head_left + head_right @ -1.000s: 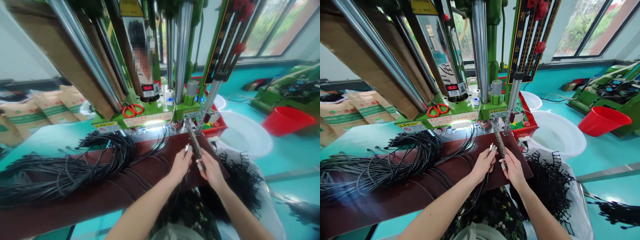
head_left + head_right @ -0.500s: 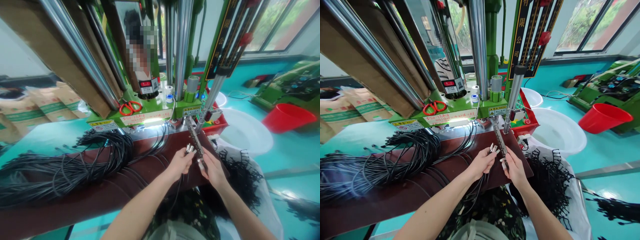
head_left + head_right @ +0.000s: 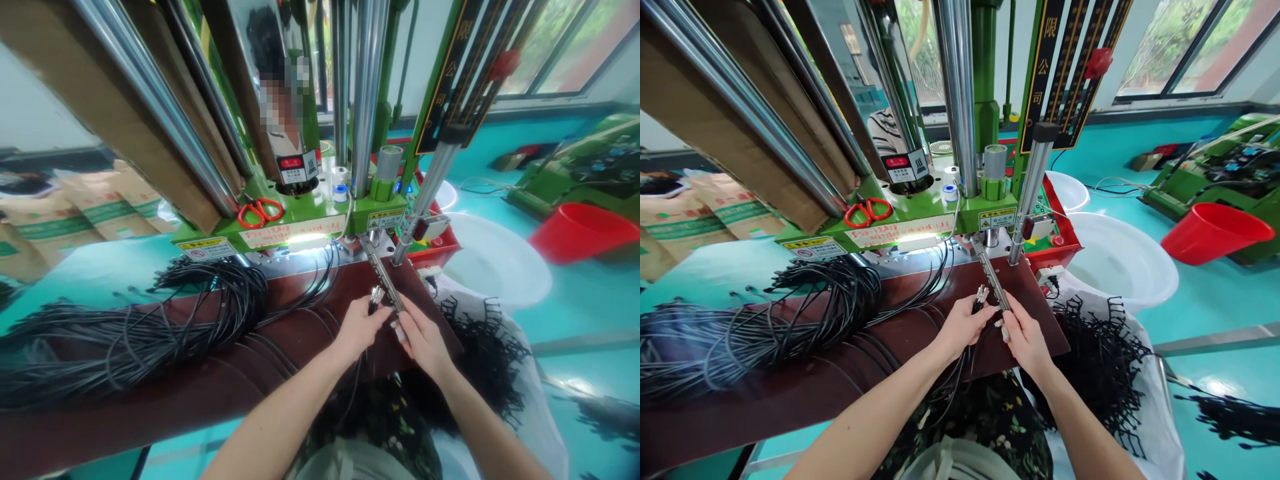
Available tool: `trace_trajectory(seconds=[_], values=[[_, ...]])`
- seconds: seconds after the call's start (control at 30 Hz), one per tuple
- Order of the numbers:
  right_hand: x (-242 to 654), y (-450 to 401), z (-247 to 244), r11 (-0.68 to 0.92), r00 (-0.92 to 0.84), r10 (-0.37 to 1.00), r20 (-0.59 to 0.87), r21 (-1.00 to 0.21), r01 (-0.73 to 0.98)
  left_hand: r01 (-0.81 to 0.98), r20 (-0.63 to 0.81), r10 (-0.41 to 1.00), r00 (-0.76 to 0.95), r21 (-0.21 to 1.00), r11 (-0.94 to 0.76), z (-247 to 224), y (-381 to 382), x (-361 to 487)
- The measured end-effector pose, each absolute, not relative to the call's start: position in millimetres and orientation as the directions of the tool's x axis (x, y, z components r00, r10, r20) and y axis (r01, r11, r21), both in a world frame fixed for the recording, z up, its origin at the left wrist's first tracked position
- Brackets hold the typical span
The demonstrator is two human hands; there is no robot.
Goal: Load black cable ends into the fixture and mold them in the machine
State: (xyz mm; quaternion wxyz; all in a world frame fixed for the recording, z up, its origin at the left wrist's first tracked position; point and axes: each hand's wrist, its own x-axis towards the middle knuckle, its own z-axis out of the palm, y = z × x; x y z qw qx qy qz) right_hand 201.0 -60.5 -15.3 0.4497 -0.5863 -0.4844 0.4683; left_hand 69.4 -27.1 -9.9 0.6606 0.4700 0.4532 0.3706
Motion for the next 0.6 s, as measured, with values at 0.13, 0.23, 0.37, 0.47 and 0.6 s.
trace_trajectory(seconds=[0.13,0.23,0.37,0.47,0.6], values=[[199.5,-59.5,-14.0,-0.173,0.149,0.974,-0.168,-0.985,0.02,-0.076,-0.183,0.965,0.188,0.977,0.2,-10.6,-22.2,67.0],[200.8,-57.8,-15.0,-0.196,0.156,0.965,-0.21,-0.976,-0.1,-0.165,-0.225,0.971,0.08,0.958,0.236,-9.6,-17.2,64.0],[203.2,-56.7,-14.8,-0.214,0.12,0.967,-0.225,-0.972,-0.101,-0.178,-0.325,0.894,0.308,0.903,0.39,-4.5,-16.6,62.0],[204.2,-56.6,-13.7,-0.217,0.115,0.968,-0.221,-0.975,-0.046,-0.172,-0.357,0.855,0.376,0.88,0.443,-2.0,-17.9,61.9],[203.9,-57.2,-12.2,-0.212,0.086,0.973,-0.212,-0.977,-0.011,-0.202,-0.36,0.852,0.38,0.867,0.456,-3.2,-16.7,60.3]])
